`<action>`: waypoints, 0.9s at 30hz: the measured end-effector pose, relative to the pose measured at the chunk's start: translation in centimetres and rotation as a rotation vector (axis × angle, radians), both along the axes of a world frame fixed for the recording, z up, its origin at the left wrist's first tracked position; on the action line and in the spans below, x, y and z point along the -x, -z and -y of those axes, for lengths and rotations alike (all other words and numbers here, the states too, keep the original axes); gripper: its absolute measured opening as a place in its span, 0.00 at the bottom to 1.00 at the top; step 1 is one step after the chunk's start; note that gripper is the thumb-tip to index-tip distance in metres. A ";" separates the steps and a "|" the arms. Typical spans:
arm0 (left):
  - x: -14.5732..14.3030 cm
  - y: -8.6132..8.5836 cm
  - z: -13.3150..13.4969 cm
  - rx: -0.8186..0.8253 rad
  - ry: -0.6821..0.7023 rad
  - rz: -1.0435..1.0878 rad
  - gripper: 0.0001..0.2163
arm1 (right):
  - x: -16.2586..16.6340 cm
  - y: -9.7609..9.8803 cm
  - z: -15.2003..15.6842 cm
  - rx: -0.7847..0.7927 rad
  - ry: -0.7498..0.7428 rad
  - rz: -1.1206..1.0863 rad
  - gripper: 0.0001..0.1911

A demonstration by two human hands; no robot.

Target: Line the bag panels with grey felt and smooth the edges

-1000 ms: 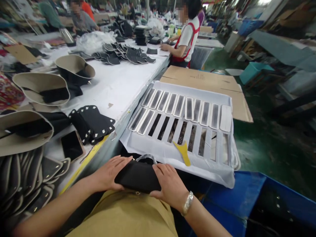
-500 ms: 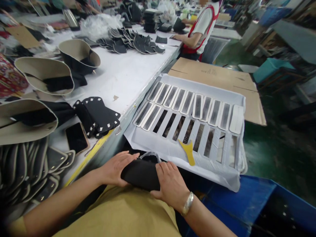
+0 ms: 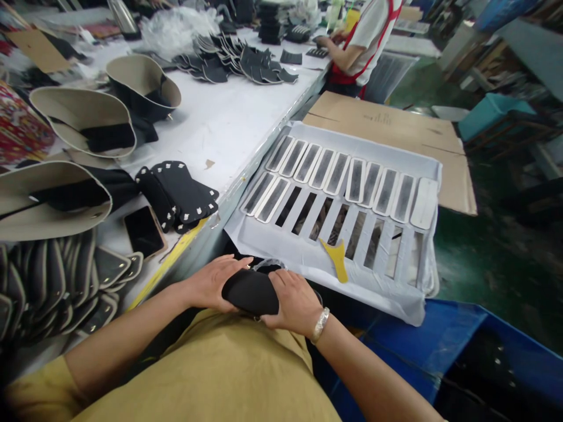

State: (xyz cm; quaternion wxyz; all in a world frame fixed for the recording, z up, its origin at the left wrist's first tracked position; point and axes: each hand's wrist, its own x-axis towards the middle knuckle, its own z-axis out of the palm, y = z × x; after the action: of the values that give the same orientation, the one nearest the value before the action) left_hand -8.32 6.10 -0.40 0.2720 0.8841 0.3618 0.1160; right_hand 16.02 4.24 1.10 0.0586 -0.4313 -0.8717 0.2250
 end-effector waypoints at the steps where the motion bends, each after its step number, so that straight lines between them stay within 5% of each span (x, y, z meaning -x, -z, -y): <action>1: 0.0 0.0 0.0 -0.008 0.010 0.003 0.45 | 0.0 0.0 0.0 -0.003 0.001 0.006 0.39; 6: 0.2 -0.3 0.0 -0.068 0.061 -0.036 0.35 | -0.1 -0.2 -0.1 0.031 -0.002 0.001 0.39; 17: 0.3 0.1 0.0 -0.096 0.060 -0.055 0.34 | -3.6 -0.9 0.4 0.118 -0.027 0.139 0.55; 27: -4.0 -0.2 0.8 -0.094 0.070 -0.072 0.42 | -5.1 -0.4 1.2 0.110 0.051 0.010 0.43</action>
State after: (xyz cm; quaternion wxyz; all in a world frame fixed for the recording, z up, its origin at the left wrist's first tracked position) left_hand -4.31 5.33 -0.19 0.2209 0.9117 0.3342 0.0912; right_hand 21.14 3.05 1.46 0.0361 -0.4570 -0.8470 0.2691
